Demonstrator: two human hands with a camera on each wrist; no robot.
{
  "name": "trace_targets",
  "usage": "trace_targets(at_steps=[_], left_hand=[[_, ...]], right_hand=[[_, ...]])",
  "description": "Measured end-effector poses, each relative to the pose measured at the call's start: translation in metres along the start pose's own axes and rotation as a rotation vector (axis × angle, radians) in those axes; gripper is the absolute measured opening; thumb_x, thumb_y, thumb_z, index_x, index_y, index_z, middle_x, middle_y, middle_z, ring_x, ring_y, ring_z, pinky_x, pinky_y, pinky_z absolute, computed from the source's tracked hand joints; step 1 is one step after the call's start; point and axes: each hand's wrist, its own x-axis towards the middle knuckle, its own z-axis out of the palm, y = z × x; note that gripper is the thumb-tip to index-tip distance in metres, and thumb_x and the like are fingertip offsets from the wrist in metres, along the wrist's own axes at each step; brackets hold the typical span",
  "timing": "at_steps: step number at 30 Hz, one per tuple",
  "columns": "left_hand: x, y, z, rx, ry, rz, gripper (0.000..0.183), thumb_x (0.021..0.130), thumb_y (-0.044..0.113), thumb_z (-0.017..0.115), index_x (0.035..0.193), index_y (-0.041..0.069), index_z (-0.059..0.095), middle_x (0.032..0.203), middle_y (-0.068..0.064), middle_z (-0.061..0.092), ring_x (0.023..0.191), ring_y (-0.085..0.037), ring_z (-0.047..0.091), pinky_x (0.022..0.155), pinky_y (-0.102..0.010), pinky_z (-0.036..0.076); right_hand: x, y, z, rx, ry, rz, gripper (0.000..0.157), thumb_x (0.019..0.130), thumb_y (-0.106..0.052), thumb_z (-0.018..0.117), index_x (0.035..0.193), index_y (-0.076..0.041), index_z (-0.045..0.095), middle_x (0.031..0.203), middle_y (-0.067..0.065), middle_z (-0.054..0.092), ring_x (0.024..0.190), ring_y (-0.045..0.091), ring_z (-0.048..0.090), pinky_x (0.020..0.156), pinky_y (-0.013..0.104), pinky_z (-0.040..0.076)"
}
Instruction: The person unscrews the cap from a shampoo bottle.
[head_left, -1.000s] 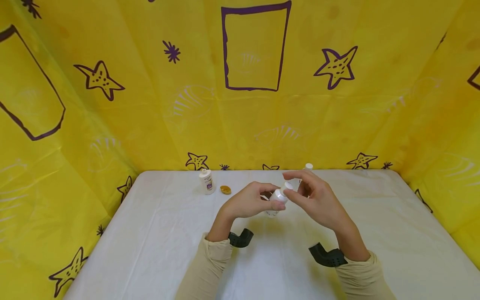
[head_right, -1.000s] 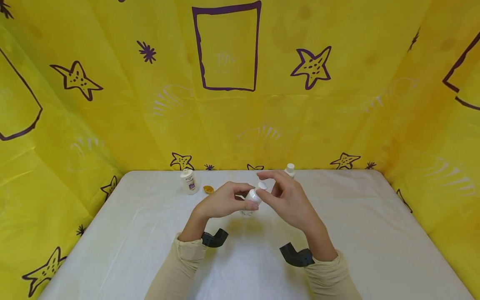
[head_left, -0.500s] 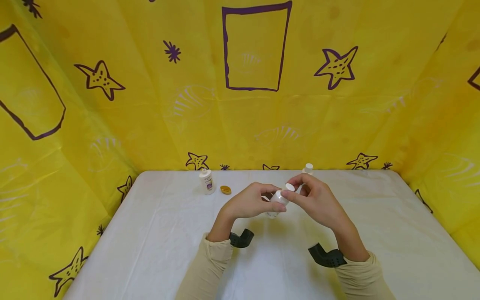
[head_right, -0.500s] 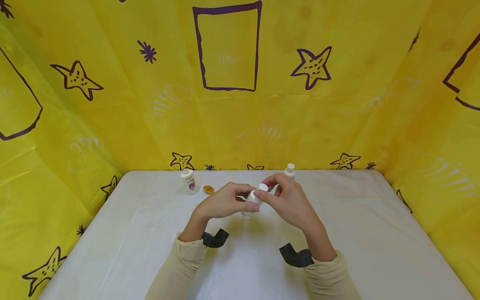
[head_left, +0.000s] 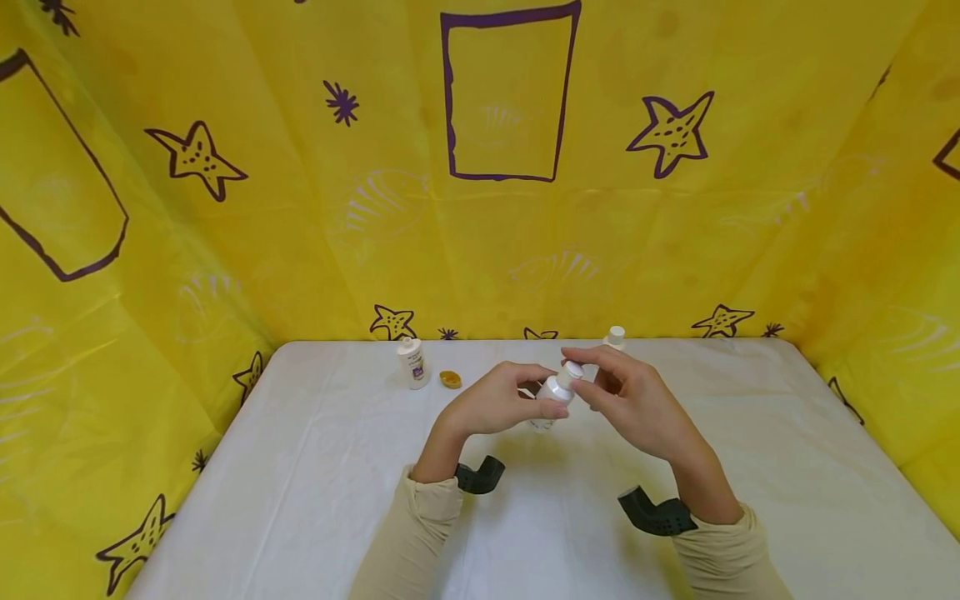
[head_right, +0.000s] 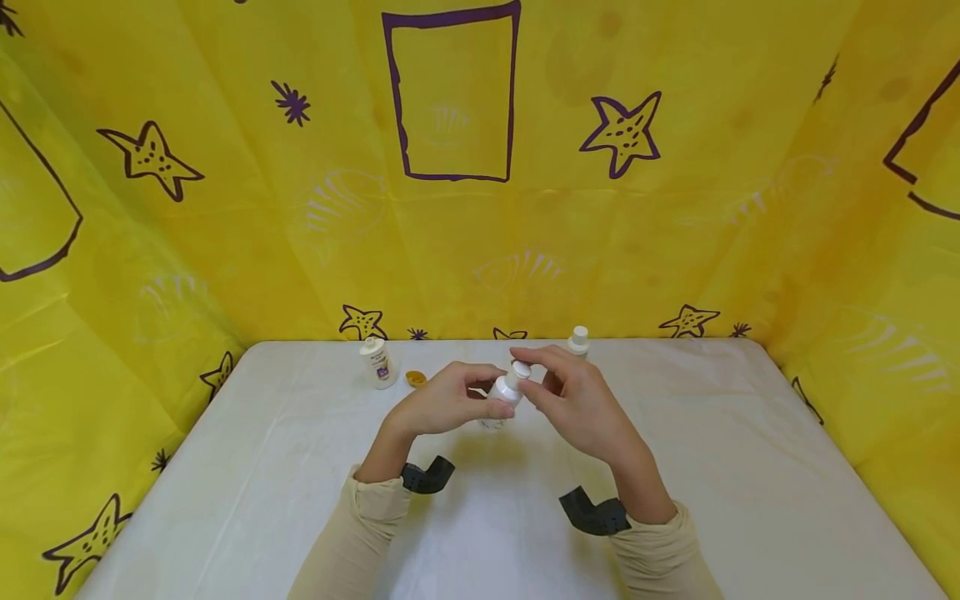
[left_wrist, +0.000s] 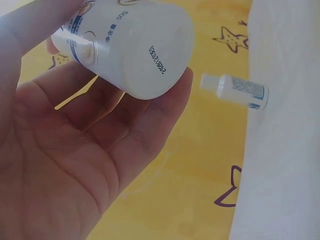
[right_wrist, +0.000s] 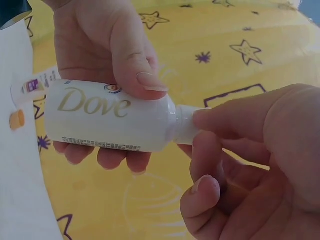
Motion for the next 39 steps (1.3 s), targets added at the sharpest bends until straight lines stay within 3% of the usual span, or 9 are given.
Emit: trace_targets(at_steps=[3, 7, 11, 14, 19, 27, 39], left_hand=[[0.0002, -0.0007, 0.0001, 0.003, -0.002, 0.001, 0.025, 0.093, 0.031, 0.075, 0.116, 0.021, 0.071, 0.094, 0.002, 0.069, 0.086, -0.016, 0.063, 0.072, -0.026, 0.054], [0.0002, -0.0010, 0.0001, 0.013, -0.004, -0.005, 0.024, 0.093, 0.034, 0.075, 0.114, 0.023, 0.071, 0.092, 0.004, 0.069, 0.085, -0.014, 0.062, 0.071, -0.025, 0.053], [0.0007, -0.0009, 0.0004, 0.016, -0.007, 0.006, 0.026, 0.093, 0.034, 0.076, 0.114, 0.021, 0.072, 0.091, 0.004, 0.069, 0.086, -0.020, 0.063, 0.070, -0.024, 0.051], [0.0012, -0.0012, 0.0008, 0.019, -0.013, 0.025, 0.030, 0.092, 0.034, 0.076, 0.118, 0.019, 0.072, 0.091, 0.005, 0.069, 0.088, -0.026, 0.063, 0.068, -0.022, 0.049], [0.0016, -0.0027, 0.0008, 0.024, -0.016, 0.037, 0.029, 0.092, 0.033, 0.076, 0.119, 0.022, 0.072, 0.090, 0.005, 0.070, 0.087, -0.026, 0.064, 0.067, -0.022, 0.048], [0.0006, -0.0037, 0.0005, 0.029, -0.017, 0.027, 0.025, 0.092, 0.031, 0.077, 0.114, 0.022, 0.072, 0.090, 0.006, 0.069, 0.082, -0.012, 0.062, 0.068, -0.022, 0.050], [0.0015, -0.0046, 0.0002, 0.031, -0.016, 0.020, 0.026, 0.092, 0.032, 0.076, 0.116, 0.021, 0.071, 0.092, 0.006, 0.069, 0.087, -0.018, 0.063, 0.069, -0.023, 0.051]], right_hand=[[-0.0003, -0.0001, 0.0005, 0.006, 0.017, 0.011, 0.040, 0.095, -0.015, 0.073, 0.134, -0.016, 0.066, 0.095, 0.003, 0.068, 0.060, 0.011, 0.049, 0.054, 0.024, 0.043], [-0.0002, -0.0019, 0.0012, 0.008, 0.040, 0.116, 0.036, 0.093, -0.025, 0.076, 0.127, -0.016, 0.068, 0.111, 0.006, 0.070, 0.062, 0.013, 0.050, 0.055, 0.025, 0.042], [0.0008, -0.0042, 0.0015, 0.014, 0.041, 0.233, 0.036, 0.090, -0.036, 0.078, 0.116, -0.014, 0.068, 0.096, 0.006, 0.066, 0.064, 0.015, 0.051, 0.055, 0.026, 0.043], [0.0016, -0.0044, 0.0020, 0.016, 0.038, 0.259, 0.035, 0.089, -0.038, 0.080, 0.109, -0.013, 0.067, 0.089, 0.006, 0.064, 0.065, 0.016, 0.052, 0.055, 0.027, 0.043], [0.0022, -0.0039, 0.0032, -0.002, 0.038, 0.234, 0.031, 0.089, -0.036, 0.080, 0.105, -0.013, 0.068, 0.081, 0.005, 0.060, 0.062, 0.015, 0.050, 0.054, 0.026, 0.042], [0.0023, -0.0010, 0.0043, -0.023, 0.047, 0.154, 0.029, 0.091, -0.025, 0.078, 0.117, -0.015, 0.071, 0.072, 0.004, 0.056, 0.058, 0.013, 0.047, 0.052, 0.026, 0.041], [0.0007, 0.0003, 0.0050, -0.026, 0.061, 0.072, 0.028, 0.094, -0.017, 0.075, 0.121, -0.016, 0.071, 0.079, 0.002, 0.056, 0.059, 0.012, 0.047, 0.053, 0.025, 0.042]])
